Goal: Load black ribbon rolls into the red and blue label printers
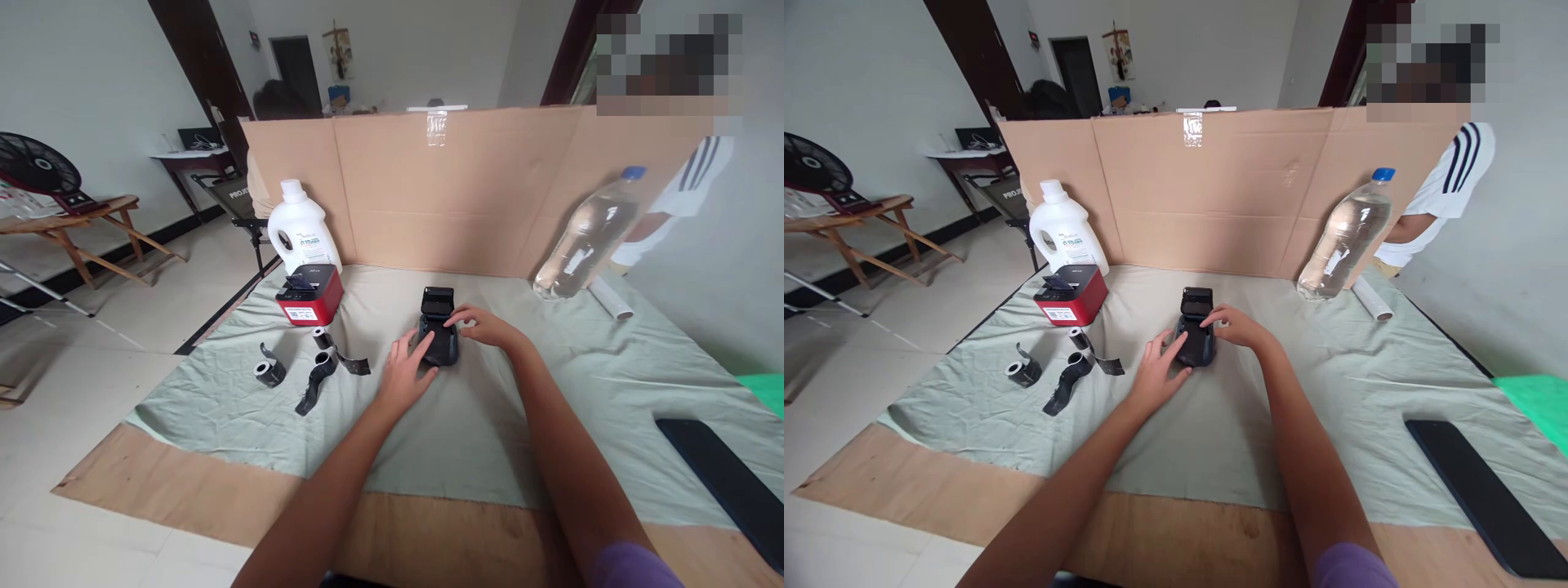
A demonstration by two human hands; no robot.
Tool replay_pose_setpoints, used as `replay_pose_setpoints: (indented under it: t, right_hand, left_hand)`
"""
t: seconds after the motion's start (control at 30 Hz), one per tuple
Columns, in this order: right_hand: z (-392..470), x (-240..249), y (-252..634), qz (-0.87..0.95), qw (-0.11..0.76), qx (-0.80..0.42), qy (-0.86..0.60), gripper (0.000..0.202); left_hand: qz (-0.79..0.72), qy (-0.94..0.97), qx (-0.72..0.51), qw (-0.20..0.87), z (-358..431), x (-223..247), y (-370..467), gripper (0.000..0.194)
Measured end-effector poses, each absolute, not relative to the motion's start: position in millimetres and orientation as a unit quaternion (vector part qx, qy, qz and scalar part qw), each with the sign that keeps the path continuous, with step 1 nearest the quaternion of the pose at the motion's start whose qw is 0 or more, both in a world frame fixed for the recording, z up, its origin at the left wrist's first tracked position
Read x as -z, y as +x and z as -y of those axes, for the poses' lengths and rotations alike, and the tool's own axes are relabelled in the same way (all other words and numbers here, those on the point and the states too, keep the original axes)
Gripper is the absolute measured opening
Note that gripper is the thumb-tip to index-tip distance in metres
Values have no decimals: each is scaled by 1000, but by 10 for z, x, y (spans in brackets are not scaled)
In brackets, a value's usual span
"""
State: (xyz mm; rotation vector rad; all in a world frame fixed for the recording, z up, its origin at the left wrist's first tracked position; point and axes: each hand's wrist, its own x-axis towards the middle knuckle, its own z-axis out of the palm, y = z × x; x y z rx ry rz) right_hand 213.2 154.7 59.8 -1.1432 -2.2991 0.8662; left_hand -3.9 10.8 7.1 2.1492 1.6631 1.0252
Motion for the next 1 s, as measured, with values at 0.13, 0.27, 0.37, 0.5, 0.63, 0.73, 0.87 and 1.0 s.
replay_pose_setpoints:
  t: [0.13,0.27,0.37,0.5,0.63,0.73,0.87,1.0]
  right_hand:
    - [-1631,-461,2064,740,347,-301,-492,45]
    - [-1693,-281,1922,695,414,-361,-463,60]
    - [-1671,-272,1919,706,411,-358,-453,47]
    - [-1579,-417,2000,762,350,-344,-422,30]
    - [-1495,-543,2003,810,262,-346,-394,25]
    - [-1467,-553,1942,782,248,-356,-447,42]
    - [-1461,-532,1871,721,221,-437,-491,56]
    - [-1431,-565,1835,662,212,-489,-526,64]
  left_hand:
    - [-565,760,-314,74,-77,-60,-10,57]
    - [-556,776,-295,45,-43,-72,-1,51]
    - [-544,789,-283,41,-36,-79,2,51]
    - [-535,795,-282,45,-30,-73,4,50]
    - [-529,800,-279,47,-7,-80,3,50]
    - [-528,802,-276,46,13,-95,7,50]
    - [-525,805,-273,48,28,-107,16,49]
    - [-524,806,-271,49,33,-104,24,49]
